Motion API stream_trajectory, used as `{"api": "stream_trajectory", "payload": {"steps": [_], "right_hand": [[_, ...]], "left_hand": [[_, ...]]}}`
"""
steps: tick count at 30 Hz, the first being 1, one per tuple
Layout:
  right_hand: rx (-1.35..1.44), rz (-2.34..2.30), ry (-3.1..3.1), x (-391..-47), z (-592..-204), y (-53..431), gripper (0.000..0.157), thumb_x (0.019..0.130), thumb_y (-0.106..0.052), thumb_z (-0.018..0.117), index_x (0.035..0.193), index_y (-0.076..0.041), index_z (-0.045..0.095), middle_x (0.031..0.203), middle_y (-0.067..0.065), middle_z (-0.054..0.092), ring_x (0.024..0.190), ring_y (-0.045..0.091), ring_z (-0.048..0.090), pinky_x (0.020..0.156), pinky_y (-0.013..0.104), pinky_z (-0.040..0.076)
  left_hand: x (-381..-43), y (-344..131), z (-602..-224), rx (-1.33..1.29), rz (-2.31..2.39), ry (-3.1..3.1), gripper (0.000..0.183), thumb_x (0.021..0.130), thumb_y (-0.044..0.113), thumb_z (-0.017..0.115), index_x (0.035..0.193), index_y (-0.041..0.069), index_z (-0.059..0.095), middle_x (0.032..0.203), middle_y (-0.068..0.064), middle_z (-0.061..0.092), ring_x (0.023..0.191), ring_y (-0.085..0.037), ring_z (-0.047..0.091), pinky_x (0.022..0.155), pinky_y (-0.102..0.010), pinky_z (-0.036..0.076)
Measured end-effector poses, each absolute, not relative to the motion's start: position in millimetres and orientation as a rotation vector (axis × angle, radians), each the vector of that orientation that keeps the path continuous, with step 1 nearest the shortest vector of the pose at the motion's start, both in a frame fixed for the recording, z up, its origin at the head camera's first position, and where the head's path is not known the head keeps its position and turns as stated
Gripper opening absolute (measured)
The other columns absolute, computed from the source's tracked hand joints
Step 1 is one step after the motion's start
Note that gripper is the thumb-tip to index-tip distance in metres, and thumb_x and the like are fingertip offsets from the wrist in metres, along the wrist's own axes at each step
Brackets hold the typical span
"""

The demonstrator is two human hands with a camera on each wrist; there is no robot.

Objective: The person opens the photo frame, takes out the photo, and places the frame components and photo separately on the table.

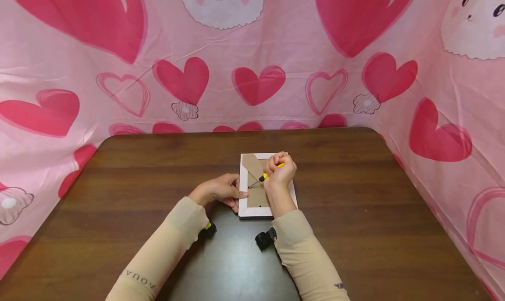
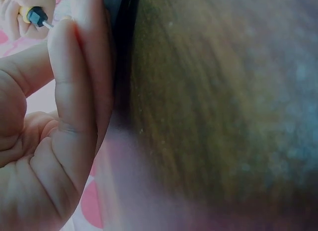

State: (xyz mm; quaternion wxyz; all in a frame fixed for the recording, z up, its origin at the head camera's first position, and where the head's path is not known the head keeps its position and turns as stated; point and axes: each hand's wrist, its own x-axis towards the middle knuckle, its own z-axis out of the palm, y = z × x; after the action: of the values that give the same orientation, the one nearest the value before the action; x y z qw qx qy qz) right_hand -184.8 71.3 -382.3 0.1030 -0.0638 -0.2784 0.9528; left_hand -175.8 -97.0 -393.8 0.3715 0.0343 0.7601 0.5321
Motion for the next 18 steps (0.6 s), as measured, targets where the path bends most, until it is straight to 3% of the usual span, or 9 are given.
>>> {"api": "stream_trajectory", "payload": {"steps": [18], "right_hand": [[-0.14,2.682,-0.959,-185,-373,58,0.035,0.082,0.0,0.022,0.051,-0.011,0.035,0.038,-0.007,0.027,0.035,0.008,0.012,0.044,0.025,0.003]], "left_hand": [[-177,-97,-393,0.096,1.35,1.941,0.023,0.095,0.009,0.066,0.091,0.004,0.044,0.057,-0.011,0.063,0.046,-0.014,0.065,0.043,-0.02,0.049]]}}
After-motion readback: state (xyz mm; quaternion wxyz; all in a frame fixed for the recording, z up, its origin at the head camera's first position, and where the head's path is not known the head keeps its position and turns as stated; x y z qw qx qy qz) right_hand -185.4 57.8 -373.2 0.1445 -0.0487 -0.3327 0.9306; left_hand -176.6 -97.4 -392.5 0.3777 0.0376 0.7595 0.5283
